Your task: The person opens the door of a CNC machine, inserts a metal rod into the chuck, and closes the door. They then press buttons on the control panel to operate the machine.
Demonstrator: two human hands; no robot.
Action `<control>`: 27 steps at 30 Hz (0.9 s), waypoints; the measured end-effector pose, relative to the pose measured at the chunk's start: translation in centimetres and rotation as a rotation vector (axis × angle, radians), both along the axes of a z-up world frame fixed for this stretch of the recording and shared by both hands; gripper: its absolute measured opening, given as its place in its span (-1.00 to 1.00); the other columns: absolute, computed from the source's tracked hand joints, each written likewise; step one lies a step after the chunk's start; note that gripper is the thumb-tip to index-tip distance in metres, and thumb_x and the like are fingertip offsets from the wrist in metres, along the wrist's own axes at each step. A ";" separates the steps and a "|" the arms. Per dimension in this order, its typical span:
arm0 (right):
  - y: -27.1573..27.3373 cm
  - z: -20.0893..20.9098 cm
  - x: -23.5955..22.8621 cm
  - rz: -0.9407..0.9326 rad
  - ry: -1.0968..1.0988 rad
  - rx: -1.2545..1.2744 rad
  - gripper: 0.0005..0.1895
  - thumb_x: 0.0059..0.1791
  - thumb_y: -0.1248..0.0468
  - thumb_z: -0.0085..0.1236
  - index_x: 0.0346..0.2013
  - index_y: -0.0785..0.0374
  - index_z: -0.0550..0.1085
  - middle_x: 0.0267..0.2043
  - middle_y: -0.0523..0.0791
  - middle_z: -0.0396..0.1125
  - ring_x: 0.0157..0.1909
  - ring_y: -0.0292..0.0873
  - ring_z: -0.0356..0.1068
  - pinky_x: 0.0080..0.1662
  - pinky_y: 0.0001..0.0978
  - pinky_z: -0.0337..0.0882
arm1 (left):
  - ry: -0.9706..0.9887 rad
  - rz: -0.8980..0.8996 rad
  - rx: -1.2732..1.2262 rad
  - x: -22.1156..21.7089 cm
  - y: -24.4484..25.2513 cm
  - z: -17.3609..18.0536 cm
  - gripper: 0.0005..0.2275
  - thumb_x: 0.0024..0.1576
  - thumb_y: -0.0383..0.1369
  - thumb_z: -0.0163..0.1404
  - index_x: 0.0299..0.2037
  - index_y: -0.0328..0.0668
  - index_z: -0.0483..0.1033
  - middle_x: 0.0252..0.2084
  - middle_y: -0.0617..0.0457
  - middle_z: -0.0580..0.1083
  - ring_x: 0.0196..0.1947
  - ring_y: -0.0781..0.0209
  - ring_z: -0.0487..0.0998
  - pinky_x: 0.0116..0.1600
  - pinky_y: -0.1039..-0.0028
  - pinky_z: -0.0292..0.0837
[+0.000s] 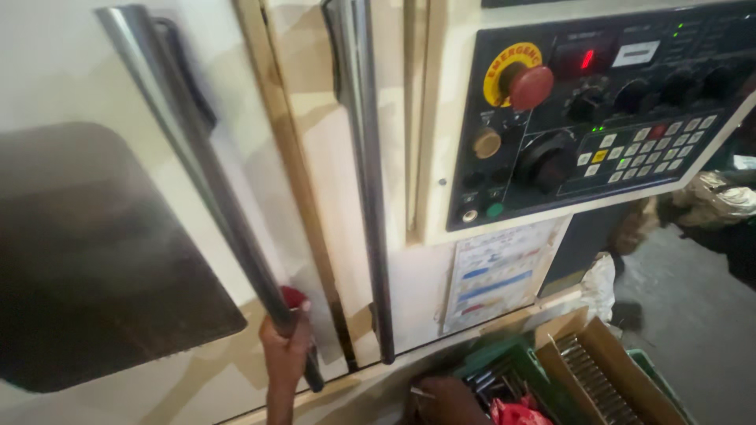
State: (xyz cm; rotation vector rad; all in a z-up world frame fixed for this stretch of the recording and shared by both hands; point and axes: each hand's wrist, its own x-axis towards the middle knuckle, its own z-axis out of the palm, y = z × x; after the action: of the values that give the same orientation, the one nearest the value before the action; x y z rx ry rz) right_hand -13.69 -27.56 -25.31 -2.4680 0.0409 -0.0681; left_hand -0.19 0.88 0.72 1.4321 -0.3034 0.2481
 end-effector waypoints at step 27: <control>15.6 9.4 -1.3 0.197 -0.251 -0.078 -0.67 -0.07 0.35 0.20 0.00 0.20 0.53 -0.07 0.03 0.49 -0.01 0.14 0.46 -0.01 -0.05 0.43 | -0.037 0.091 0.567 -9.5 7.7 -11.6 -0.47 0.03 -0.24 0.23 0.16 -0.30 0.38 0.00 -0.17 0.53 0.03 -0.08 0.54 0.10 0.20 0.45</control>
State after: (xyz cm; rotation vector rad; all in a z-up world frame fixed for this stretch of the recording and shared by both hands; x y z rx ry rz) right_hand -14.98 -11.97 -15.90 -2.5086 -0.3182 -0.2971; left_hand -9.74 8.58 -10.88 2.0061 -0.3560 0.2760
